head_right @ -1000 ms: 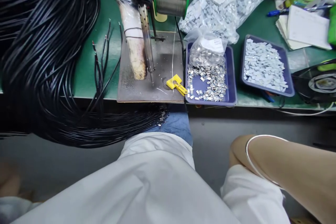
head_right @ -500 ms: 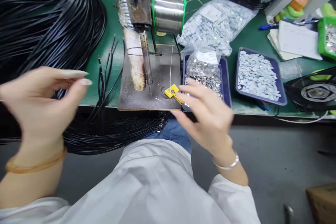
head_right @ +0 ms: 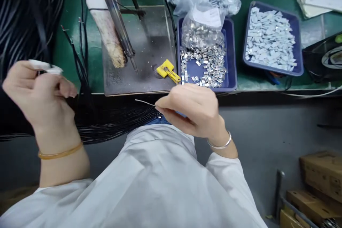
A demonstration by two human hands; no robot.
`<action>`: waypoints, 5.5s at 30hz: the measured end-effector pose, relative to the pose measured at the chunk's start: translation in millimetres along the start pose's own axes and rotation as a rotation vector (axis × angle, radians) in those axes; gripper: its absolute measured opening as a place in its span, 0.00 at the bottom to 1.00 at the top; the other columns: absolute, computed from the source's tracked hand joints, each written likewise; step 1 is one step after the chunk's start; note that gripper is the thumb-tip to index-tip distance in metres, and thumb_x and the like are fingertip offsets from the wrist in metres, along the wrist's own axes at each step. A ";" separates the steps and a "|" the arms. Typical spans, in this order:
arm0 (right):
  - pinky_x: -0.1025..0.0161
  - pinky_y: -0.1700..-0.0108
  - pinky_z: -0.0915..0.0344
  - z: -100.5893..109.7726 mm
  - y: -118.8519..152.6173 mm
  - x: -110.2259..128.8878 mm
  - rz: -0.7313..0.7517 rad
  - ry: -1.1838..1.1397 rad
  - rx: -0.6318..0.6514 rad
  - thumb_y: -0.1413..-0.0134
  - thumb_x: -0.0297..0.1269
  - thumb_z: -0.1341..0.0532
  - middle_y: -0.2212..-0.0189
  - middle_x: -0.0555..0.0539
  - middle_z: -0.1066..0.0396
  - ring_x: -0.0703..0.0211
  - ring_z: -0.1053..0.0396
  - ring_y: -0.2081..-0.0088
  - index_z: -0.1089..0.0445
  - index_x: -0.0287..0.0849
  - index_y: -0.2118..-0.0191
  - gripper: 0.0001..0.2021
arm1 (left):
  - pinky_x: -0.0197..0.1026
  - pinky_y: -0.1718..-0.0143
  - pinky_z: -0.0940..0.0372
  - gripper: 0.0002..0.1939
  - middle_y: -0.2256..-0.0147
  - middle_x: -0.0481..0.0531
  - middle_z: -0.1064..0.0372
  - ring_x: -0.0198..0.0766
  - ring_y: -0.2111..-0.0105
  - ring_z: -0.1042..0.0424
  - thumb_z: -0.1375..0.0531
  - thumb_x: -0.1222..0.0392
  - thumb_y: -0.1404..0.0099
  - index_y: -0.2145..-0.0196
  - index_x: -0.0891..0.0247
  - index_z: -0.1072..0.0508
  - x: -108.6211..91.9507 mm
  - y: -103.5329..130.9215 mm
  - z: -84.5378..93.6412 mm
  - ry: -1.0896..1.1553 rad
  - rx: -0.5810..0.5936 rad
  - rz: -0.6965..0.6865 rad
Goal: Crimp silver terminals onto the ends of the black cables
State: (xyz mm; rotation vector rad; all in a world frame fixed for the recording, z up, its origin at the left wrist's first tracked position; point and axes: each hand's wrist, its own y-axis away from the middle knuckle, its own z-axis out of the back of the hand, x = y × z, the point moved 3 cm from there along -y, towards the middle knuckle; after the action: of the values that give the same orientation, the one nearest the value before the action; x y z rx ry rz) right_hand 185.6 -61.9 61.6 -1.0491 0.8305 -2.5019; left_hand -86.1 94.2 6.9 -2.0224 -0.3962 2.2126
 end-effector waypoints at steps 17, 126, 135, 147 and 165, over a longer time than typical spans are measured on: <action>0.58 0.62 0.38 8.6 -10.6 -112.5 -0.455 0.569 0.151 0.45 0.32 0.37 0.70 0.49 0.29 0.57 0.33 0.68 0.33 0.47 0.72 0.06 | 0.34 0.71 0.34 0.13 0.65 0.56 0.21 0.35 0.70 0.27 0.36 0.58 0.34 0.55 0.65 0.18 -29.4 106.1 -81.3 0.450 1.339 0.614; 0.60 0.58 0.22 -59.7 7.4 -13.5 -0.005 0.074 -0.217 0.46 0.23 0.32 0.61 0.50 0.19 0.59 0.20 0.61 0.25 0.49 0.56 0.14 | 0.30 0.79 0.46 0.06 0.81 0.44 0.36 0.26 0.80 0.42 0.34 0.62 0.44 0.74 0.68 0.24 -14.3 78.3 -97.7 0.425 0.422 0.458; 0.57 0.54 0.22 -66.7 13.3 -32.8 -0.176 -0.112 -0.208 0.43 0.25 0.36 0.59 0.48 0.19 0.58 0.20 0.57 0.30 0.46 0.60 0.08 | 0.30 0.77 0.42 0.06 0.79 0.46 0.33 0.28 0.78 0.39 0.35 0.62 0.43 0.74 0.68 0.22 -16.4 73.0 -99.1 0.350 0.378 0.408; 0.62 0.57 0.22 -66.0 10.0 -31.8 0.037 0.056 -0.221 0.45 0.23 0.34 0.58 0.49 0.18 0.59 0.19 0.59 0.29 0.47 0.57 0.13 | 0.32 0.80 0.49 0.08 0.80 0.46 0.38 0.28 0.80 0.44 0.38 0.62 0.40 0.75 0.66 0.26 -14.8 70.9 -101.5 0.253 0.396 0.333; 0.59 0.58 0.21 -59.1 8.4 -22.0 0.012 0.077 -0.219 0.45 0.25 0.33 0.59 0.50 0.19 0.58 0.19 0.60 0.26 0.49 0.56 0.13 | 0.31 0.80 0.48 0.08 0.81 0.45 0.38 0.27 0.80 0.44 0.37 0.61 0.42 0.76 0.67 0.26 -17.0 72.6 -101.1 0.325 0.454 0.398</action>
State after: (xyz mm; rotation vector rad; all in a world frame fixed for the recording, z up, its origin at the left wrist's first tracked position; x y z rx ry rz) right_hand 158.3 -34.8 10.9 -1.0145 1.1519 -2.4974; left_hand 22.2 31.5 -3.9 -2.2625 0.5350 1.8587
